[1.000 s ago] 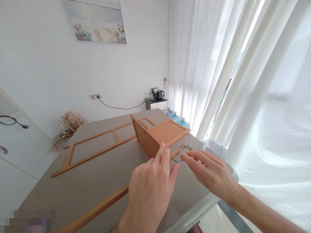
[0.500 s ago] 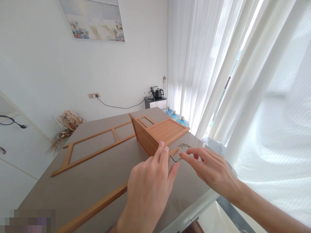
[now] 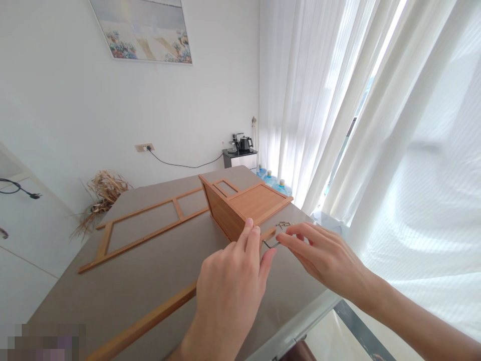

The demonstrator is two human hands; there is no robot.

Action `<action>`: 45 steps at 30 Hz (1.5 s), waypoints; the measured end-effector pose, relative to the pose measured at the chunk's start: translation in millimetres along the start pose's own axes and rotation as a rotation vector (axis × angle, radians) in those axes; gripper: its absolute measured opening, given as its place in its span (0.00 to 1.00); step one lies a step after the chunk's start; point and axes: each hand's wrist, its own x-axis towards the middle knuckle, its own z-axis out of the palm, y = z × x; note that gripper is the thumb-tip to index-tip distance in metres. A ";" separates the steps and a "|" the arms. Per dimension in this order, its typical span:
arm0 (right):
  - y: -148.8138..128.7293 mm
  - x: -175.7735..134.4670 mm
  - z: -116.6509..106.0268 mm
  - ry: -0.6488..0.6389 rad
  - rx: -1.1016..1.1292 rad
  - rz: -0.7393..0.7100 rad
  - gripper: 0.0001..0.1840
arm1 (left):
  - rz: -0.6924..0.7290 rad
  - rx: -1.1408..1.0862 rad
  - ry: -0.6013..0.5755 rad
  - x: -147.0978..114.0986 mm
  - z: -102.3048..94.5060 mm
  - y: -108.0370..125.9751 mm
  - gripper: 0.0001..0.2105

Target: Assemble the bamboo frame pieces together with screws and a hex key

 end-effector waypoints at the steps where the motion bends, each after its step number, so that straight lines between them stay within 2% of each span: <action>1: -0.3 -1.4 3.0 0.001 0.032 0.016 0.17 | -0.001 -0.002 -0.003 -0.4 0.0 -0.1 0.15; 4: -4.8 -5.8 12.5 -0.018 0.174 0.084 0.11 | -0.002 -0.004 -0.004 -0.9 -0.1 -0.5 0.16; 9: -24.4 -10.2 26.4 -0.116 0.485 0.279 0.07 | 0.006 -0.016 -0.003 -0.3 0.2 -1.4 0.16; 13: -41.6 -8.7 33.8 -0.154 0.673 0.476 0.10 | 0.001 -0.032 0.000 -0.3 0.3 -1.2 0.16; 19: -50.7 -3.0 38.9 -0.116 0.843 0.577 0.11 | -0.004 -0.026 -0.014 -0.1 -0.6 -0.7 0.16; 28: -51.7 -4.1 38.7 -0.043 0.811 0.492 0.09 | -0.007 -0.042 -0.032 0.3 -2.5 -1.1 0.17; 31: -45.8 -7.4 40.5 0.030 0.674 0.420 0.08 | -0.004 -0.049 -0.033 0.0 -3.0 -0.5 0.17; 35: -28.0 -12.4 38.5 0.133 0.389 0.241 0.07 | -0.002 -0.038 -0.033 -0.3 -3.3 -0.6 0.18; 40: -11.7 -17.0 32.1 0.046 0.285 0.130 0.12 | 0.001 -0.022 -0.032 0.1 -2.2 -0.6 0.19; 45: -9.8 -16.8 31.5 0.049 0.247 0.113 0.13 | 0.000 -0.011 -0.028 1.0 -1.3 0.3 0.18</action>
